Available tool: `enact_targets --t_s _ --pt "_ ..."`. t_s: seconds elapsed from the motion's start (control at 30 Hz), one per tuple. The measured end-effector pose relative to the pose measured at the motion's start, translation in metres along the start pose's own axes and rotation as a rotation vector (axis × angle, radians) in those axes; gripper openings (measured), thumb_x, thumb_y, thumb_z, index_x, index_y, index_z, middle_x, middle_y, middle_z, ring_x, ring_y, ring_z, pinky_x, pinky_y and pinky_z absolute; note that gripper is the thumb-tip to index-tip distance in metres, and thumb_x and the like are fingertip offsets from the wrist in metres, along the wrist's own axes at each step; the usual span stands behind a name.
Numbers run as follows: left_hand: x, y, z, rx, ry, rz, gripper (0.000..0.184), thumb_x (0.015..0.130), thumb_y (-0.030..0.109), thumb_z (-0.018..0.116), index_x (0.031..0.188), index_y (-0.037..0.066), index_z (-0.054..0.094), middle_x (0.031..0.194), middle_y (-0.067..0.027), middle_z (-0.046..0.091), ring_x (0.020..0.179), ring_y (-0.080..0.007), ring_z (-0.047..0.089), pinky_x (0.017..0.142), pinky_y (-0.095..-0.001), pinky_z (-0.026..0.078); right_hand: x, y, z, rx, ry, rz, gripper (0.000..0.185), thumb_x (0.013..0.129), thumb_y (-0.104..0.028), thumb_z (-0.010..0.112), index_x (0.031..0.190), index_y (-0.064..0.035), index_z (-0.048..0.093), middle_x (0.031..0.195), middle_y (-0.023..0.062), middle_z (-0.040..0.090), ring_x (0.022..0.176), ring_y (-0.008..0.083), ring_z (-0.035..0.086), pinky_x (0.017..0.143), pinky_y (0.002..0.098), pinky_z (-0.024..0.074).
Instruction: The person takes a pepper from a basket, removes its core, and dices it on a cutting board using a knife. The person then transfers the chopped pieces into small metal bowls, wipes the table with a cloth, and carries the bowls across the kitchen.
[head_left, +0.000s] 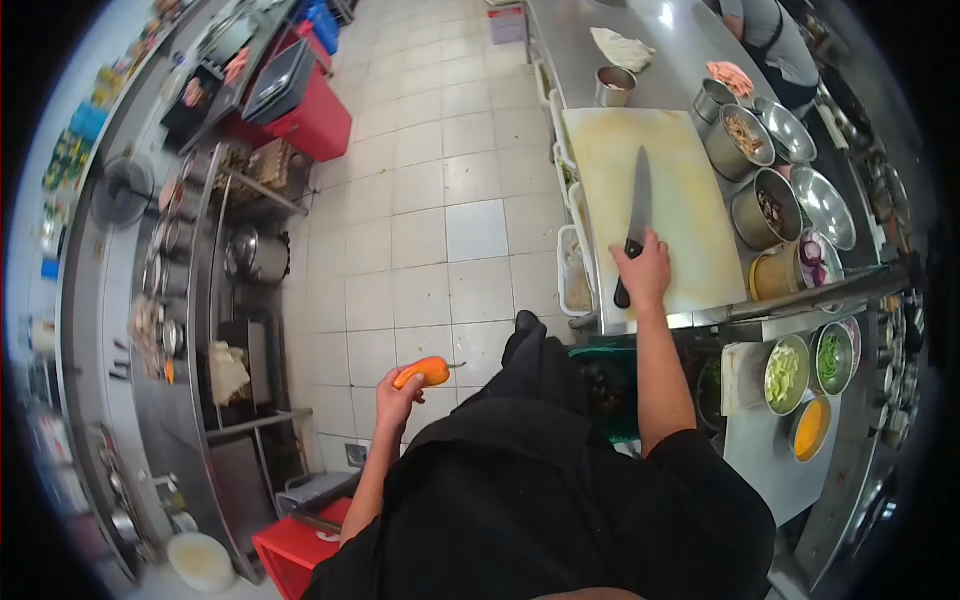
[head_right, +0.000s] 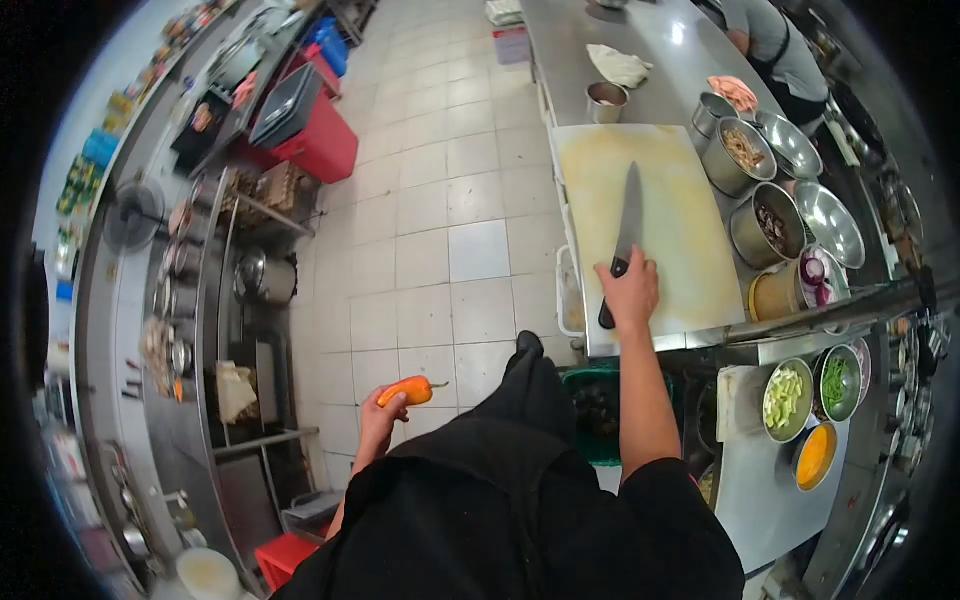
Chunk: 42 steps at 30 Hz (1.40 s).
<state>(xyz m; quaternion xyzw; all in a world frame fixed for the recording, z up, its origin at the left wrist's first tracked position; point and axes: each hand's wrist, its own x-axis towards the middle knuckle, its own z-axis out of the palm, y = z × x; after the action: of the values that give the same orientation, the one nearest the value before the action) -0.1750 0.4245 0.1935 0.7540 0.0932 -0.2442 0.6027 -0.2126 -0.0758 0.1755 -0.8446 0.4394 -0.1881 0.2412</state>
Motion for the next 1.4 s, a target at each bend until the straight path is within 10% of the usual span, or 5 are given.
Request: enact_targets --t_s 0.27,0.53,0.93,1.4 --pt "0.178 0.185 0.128 0.421 -0.360 0.188 0.030 0.094 0.020 0.074 0.112 -0.003 0.069 0.078 -0.0040 0.067 0.063 -0.0088 0.059 0.057 -0.0264 0.051 0.023 -0.004 -0.020 -0.097 -0.249 0.185 0.053 0.082 -0.023 0.072 0.131 -0.0046 0.061 0.121 0.0234 0.063 0.108 0.0431 0.064 0.094 0.0507 0.0520" --pt "0.282 0.274 0.297 0.746 -0.906 0.233 0.032 0.092 0.027 0.074 0.108 -0.001 0.071 0.073 -0.0046 0.064 0.057 -0.0117 0.057 0.054 -0.0287 0.049 -0.001 -0.009 -0.034 0.304 -0.107 0.298 0.038 0.092 -0.016 0.059 0.127 -0.0014 0.058 0.086 0.0285 0.066 0.083 0.0452 0.068 0.074 0.0511 0.0520" --pt "0.309 0.280 0.549 1.028 -1.487 0.288 0.045 0.092 0.034 0.076 0.116 -0.001 0.062 0.070 -0.0067 0.062 0.050 -0.0130 0.055 0.042 -0.0287 0.043 0.000 -0.088 -0.006 0.211 -0.027 0.655 0.069 0.097 -0.012 0.049 0.162 -0.0239 0.029 0.087 0.0295 0.067 0.083 0.0488 0.065 0.078 0.0584 0.0500" --pt "0.321 0.245 0.551 0.740 -1.688 0.016 0.055 0.097 0.010 0.067 0.146 -0.002 0.046 0.097 -0.0113 0.066 0.074 -0.0178 0.069 0.065 -0.0322 0.058 0.038 -0.127 0.021 0.236 0.173 0.937 0.071 0.097 -0.008 0.049 0.163 -0.0200 0.026 0.085 0.0320 0.067 0.081 0.0502 0.066 0.075 0.0580 0.0505"
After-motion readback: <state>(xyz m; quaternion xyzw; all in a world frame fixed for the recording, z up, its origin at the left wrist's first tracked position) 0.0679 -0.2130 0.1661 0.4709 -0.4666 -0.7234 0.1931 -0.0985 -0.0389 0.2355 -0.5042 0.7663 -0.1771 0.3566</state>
